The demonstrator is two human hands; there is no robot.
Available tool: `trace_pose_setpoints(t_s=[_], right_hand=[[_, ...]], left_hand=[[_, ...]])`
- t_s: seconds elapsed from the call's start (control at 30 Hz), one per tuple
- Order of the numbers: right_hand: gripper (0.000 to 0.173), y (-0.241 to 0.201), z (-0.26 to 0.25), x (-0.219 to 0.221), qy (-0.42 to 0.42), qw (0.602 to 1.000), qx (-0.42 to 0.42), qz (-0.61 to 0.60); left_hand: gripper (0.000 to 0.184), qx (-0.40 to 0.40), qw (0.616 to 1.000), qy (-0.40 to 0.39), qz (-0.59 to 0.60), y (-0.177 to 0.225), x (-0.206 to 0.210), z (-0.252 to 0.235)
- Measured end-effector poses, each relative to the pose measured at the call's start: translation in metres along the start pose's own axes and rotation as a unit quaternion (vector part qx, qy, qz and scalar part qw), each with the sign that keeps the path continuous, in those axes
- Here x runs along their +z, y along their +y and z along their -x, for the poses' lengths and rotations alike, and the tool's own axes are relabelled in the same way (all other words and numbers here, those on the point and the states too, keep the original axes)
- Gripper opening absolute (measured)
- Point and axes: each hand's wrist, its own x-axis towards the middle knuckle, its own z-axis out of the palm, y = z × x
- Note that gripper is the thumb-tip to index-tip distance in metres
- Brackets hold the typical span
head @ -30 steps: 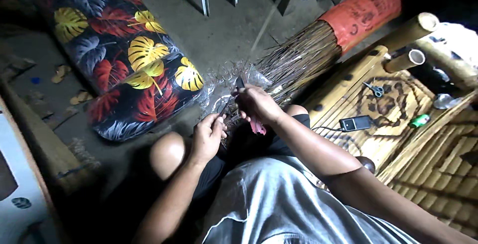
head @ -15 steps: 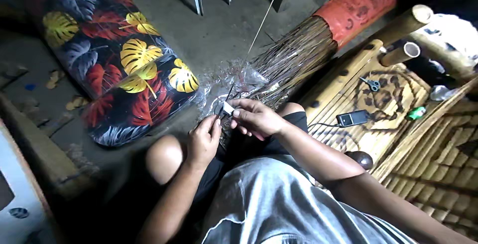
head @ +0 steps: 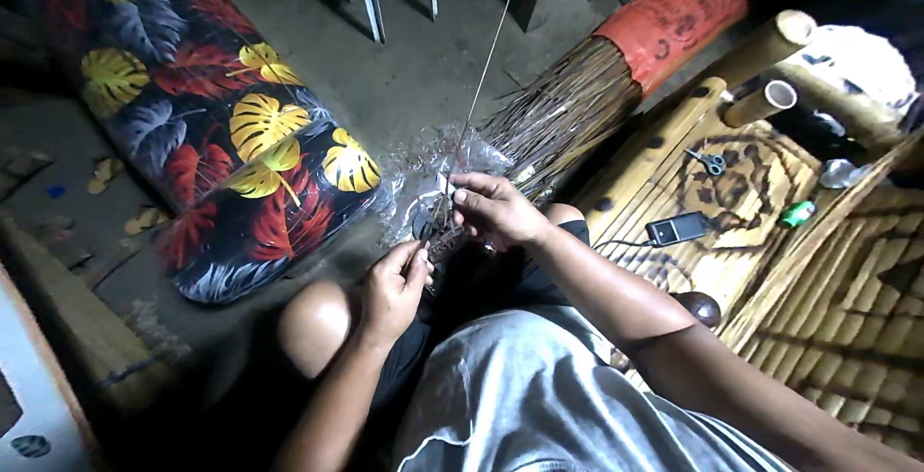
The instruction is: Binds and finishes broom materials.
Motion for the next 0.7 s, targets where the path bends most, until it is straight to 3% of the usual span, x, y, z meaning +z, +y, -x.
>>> trace_pose_setpoints(t_s=[0.3,0.53,0.7], right_hand=[[0.036,-0.037,-0.025,-0.042,0.022,1.000,-0.015,-0.011],[0.034,-0.073,-0.043,-0.078,0.111,0.992,-0.058,-0.028],[0.040,-0.054,-0.012,-0.022,0.035,0.999,0.026,0.015]], left_hand=[[0.020,0.015,0.999,-0.022,0.037,0.003,-0.003,0.000],[0.021,0.001,0.998,-0.039,0.056,0.000,-0.005,0.003],[0.020,0.002,0.999,-0.007,0.047,0.002,-0.006,-0.002]])
